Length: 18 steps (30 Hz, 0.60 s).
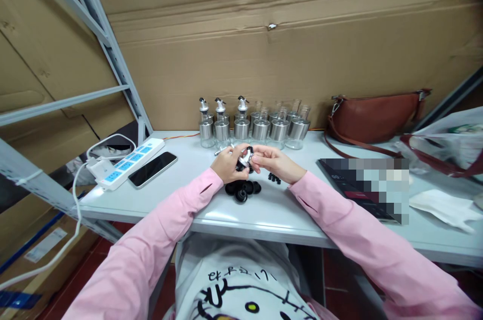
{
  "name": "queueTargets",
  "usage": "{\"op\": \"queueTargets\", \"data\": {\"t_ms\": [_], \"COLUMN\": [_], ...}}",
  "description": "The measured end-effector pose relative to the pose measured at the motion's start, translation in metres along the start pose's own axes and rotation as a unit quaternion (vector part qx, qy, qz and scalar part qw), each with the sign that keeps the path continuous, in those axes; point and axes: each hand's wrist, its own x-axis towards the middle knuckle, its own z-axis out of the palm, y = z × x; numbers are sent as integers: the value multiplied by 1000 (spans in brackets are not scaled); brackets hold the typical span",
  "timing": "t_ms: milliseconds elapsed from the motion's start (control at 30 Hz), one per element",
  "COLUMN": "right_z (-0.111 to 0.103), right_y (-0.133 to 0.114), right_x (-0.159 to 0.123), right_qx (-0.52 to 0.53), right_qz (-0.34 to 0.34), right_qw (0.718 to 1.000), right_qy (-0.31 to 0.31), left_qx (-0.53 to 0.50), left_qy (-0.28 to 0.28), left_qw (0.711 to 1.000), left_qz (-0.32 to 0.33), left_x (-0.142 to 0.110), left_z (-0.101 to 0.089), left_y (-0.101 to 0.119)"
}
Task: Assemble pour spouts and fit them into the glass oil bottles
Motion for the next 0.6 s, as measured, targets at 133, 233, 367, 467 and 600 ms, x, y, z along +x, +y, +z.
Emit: {"op": "queueTargets", "data": {"t_ms": [133, 233, 367, 467, 600], "right_z": [-1, -1, 0, 0, 0], "right_y": [0, 0, -1, -2, -3], "right_x": [0, 1, 2, 1, 1], "right_qx": [-20, -30, -37, -38, -52], "right_qz": [-7, -15, -11, -1, 2], "right_qw": [1000, 999, 999, 999, 999], "right_qy": [-3, -8, -6, -9, 4], "left_qx": [5, 14, 10, 1, -20], "left_qy": [-7, -16, -38, -44, -46], "left_qw": [1000, 1000, 999, 999, 999], "left_qz": [5, 18, 16, 6, 6], "left_x": [0, 1, 1, 1, 1], "left_z": [-1, -2, -4, -5, -6], "left_y": [1, 5, 8, 8, 8]}}
